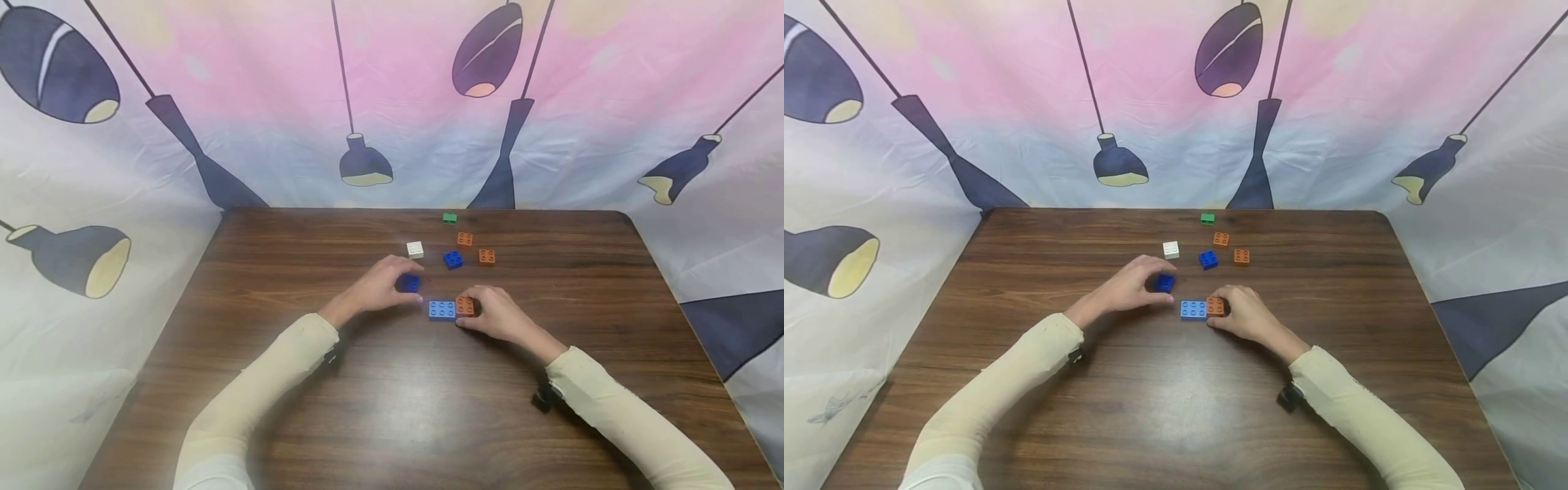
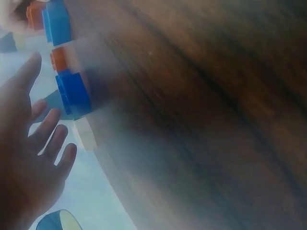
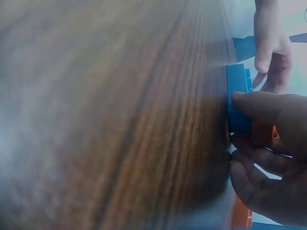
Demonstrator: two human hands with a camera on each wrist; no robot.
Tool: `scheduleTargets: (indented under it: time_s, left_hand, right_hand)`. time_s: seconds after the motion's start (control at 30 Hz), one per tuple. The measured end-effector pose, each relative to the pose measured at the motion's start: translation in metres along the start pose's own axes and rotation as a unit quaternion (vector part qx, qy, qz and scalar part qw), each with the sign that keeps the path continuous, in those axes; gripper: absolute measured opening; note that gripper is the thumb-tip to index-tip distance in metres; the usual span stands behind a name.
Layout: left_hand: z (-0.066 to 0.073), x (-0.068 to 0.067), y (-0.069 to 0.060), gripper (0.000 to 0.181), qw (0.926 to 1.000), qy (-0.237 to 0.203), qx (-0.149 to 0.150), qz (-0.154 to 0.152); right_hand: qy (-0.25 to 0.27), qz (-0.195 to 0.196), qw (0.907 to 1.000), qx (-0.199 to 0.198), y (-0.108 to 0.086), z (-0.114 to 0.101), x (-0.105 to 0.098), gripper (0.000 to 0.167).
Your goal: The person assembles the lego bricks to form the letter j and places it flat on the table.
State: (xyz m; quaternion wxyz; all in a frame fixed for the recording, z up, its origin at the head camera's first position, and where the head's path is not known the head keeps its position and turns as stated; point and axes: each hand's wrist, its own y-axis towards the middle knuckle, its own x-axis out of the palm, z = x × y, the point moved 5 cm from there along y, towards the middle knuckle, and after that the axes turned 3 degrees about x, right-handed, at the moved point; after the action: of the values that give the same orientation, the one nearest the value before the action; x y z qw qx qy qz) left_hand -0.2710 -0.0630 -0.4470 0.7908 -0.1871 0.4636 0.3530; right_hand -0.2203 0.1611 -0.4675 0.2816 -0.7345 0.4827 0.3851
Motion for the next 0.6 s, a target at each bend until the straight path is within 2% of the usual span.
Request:
scheduleTargets:
  time_s: [0.4,0.6]
  left_hand:
    - [-0.016,0.006,0.002,0.066,0.9987,0.011,-0.045,-0.023]
    - [-0.018,0.006,0.004,0.063,0.998,0.02,-0.051,-0.033]
  right_hand:
    - [-0.007,0.003,1.0,-0.001,0.0,-0.001,0.001,0.043]
    - [-0.004,0.005,1.0,-0.004,0.0,-0.001,0.0,0.042]
